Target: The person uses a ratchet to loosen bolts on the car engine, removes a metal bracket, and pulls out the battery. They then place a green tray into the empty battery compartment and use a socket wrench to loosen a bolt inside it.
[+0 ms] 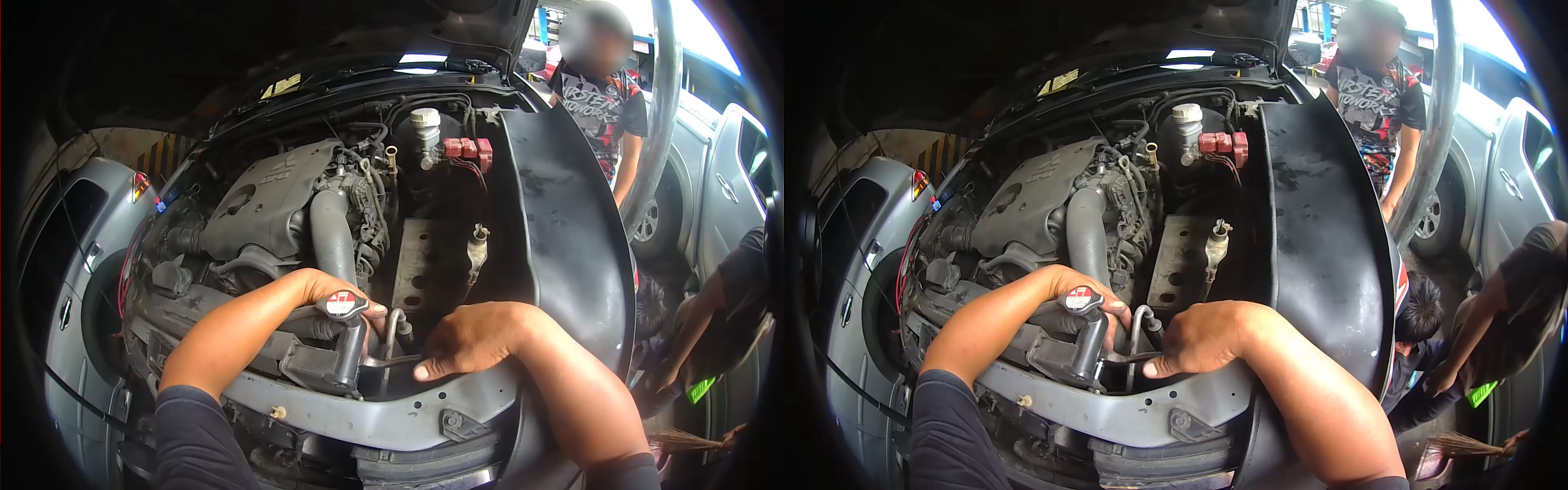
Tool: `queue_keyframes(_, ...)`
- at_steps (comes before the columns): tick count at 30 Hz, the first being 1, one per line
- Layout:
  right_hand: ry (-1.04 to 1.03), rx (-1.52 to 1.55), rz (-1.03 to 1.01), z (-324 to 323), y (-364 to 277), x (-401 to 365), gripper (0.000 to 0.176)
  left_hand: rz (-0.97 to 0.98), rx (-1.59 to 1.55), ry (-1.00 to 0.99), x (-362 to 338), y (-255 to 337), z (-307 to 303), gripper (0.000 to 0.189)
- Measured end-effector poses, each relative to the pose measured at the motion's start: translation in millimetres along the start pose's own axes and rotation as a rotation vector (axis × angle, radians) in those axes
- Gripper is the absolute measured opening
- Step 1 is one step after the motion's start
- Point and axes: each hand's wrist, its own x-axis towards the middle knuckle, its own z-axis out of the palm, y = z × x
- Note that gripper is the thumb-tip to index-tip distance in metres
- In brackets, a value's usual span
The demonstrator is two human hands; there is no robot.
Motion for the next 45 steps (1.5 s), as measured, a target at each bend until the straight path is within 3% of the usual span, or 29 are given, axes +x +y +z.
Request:
queue_keyframes(3,0.131,0.213,-0.132,-4.6,0.5,-13.7,0.077,0.034,0.042,-0.023,1.4,0.7,-0.7,0.069)
queue_keyframes(4,0.069,0.404,-0.208,-7.4,6.0,-9.5,0.072,0.049,0.089,-0.036,3.9,-4.4,-5.2,0.070)
queue_keyframes(5,0.190,0.778,-0.501,2.0,4.4,-9.4,0.066,0.060,0.136,-0.053,7.0,-8.3,-9.5,0.070)
queue_keyframes(7,0.122,0.807,-0.429,-2.5,2.0,-8.9,0.062,0.061,0.125,-0.060,8.1,-8.4,-9.3,0.070)
queue_keyframes(9,0.034,0.525,-0.159,-9.5,-1.1,-11.8,0.062,0.041,0.006,-0.037,1.8,-0.3,-1.4,0.071)
queue_keyframes(10,0.005,0.511,-0.125,-12.2,-2.6,-14.9,0.062,0.044,0.042,-0.026,1.1,0.8,-0.6,0.072)
queue_keyframes(14,0.232,0.261,-0.418,-1.8,13.8,-8.2,0.069,0.016,0.096,-0.019,1.8,0.9,-1.9,0.073)
queue_keyframes(17,-0.007,0.107,-0.044,-8.4,6.0,-8.8,0.073,0.040,0.085,-0.031,3.7,-3.6,-2.6,0.074)
queue_keyframes(21,-0.068,0.097,-0.012,-12.0,2.8,-5.4,0.076,0.011,0.059,-0.010,3.7,-1.5,-1.9,0.074)
queue_keyframes(23,0.152,0.408,-0.257,-6.0,8.4,-11.2,0.070,0.004,0.021,-0.005,0.6,1.1,-1.3,0.075)
queue_keyframes(25,0.230,0.899,-0.581,-4.4,-1.8,-17.0,0.061,0.003,-0.070,-0.009,-0.6,0.0,-0.9,0.075)
queue_keyframes(27,0.107,0.781,-0.432,-5.0,12.7,-5.2,0.070,-0.034,-0.044,0.018,-2.3,6.1,2.0,0.075)
queue_keyframes(29,0.086,0.337,-0.021,-14.1,-4.6,-16.0,0.079,0.027,-0.004,0.010,1.1,1.6,2.1,0.074)
queue_keyframes(30,0.118,0.164,0.011,-3.8,1.7,-7.7,0.085,0.035,0.058,-0.012,1.6,1.7,-0.5,0.073)
queue_keyframes(33,0.079,0.256,-0.028,-8.7,1.3,-11.2,0.083,0.012,-0.039,0.019,3.1,-3.8,-1.4,0.071)
queue_keyframes(35,0.193,0.736,-0.506,-3.9,-1.1,-13.3,0.083,0.044,-0.073,-0.021,5.9,-5.2,-2.4,0.069)
queue_keyframes(36,0.240,0.827,-0.472,0.1,-2.2,-11.7,0.083,0.057,-0.063,0.034,3.3,-2.2,0.4,0.071)
queue_keyframes(37,0.208,0.674,-0.341,-2.4,-2.1,-11.9,0.083,0.045,-0.034,-0.040,1.9,4.2,-0.2,0.071)
queue_keyframes(39,0.144,0.366,-0.079,-8.0,0.9,-11.5,0.082,0.026,-0.046,0.060,-4.2,10.7,9.9,0.069)
queue_keyframes(41,0.036,0.095,0.030,1.1,6.3,2.1,0.082,0.017,-0.073,0.028,-3.3,7.1,6.0,0.068)
queue_keyframes(43,0.084,0.260,-0.089,-3.3,6.7,-7.9,0.079,-0.015,-0.093,0.045,-1.3,4.8,1.2,0.067)
queue_keyframes(45,0.283,0.893,-0.536,8.4,-0.6,-7.7,0.067,-0.063,-0.125,0.126,-0.1,-2.1,0.0,0.069)
